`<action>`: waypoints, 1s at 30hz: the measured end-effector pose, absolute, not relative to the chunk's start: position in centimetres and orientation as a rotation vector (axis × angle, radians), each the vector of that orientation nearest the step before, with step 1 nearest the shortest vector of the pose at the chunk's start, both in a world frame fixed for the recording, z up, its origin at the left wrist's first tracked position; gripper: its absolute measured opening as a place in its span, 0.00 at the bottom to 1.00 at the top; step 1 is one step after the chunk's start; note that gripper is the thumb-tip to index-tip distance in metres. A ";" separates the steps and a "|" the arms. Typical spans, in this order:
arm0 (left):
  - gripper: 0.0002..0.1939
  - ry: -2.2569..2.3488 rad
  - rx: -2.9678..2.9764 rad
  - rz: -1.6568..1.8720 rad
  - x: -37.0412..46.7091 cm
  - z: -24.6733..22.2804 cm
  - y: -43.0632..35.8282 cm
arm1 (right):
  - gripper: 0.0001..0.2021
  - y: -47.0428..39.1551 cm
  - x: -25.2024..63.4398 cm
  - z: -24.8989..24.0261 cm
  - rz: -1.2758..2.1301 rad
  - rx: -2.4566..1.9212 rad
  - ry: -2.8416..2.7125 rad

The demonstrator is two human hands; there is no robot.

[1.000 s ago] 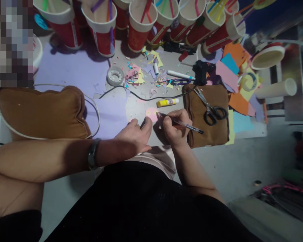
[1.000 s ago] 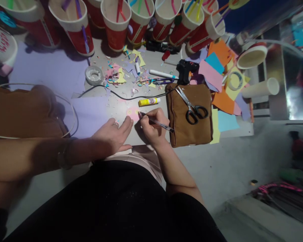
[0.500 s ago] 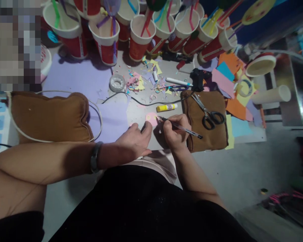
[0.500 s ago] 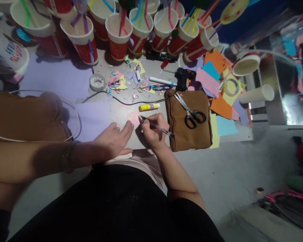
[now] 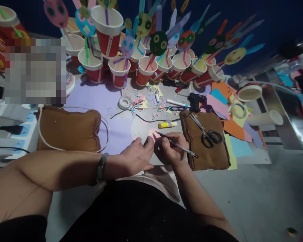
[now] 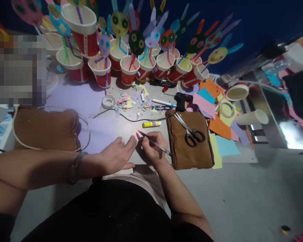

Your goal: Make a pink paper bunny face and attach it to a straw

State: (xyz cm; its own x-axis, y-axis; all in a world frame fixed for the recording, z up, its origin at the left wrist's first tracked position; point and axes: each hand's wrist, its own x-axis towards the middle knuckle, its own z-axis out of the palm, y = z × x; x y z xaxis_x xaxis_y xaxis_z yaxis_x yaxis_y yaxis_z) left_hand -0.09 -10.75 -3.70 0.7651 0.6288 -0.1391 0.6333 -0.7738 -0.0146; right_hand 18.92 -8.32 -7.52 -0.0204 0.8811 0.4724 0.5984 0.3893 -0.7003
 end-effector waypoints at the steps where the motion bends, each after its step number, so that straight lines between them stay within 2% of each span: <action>1: 0.41 1.044 2.920 -0.217 -0.1 -3.6 -10.7 | 0.04 -8.3 18.9 -7.5 0.383 -1.301 -1.735; 30: 0.44 1.033 2.869 -0.302 0.1 -3.5 -10.5 | 0.05 -8.2 19.3 -7.8 0.437 -1.284 -1.773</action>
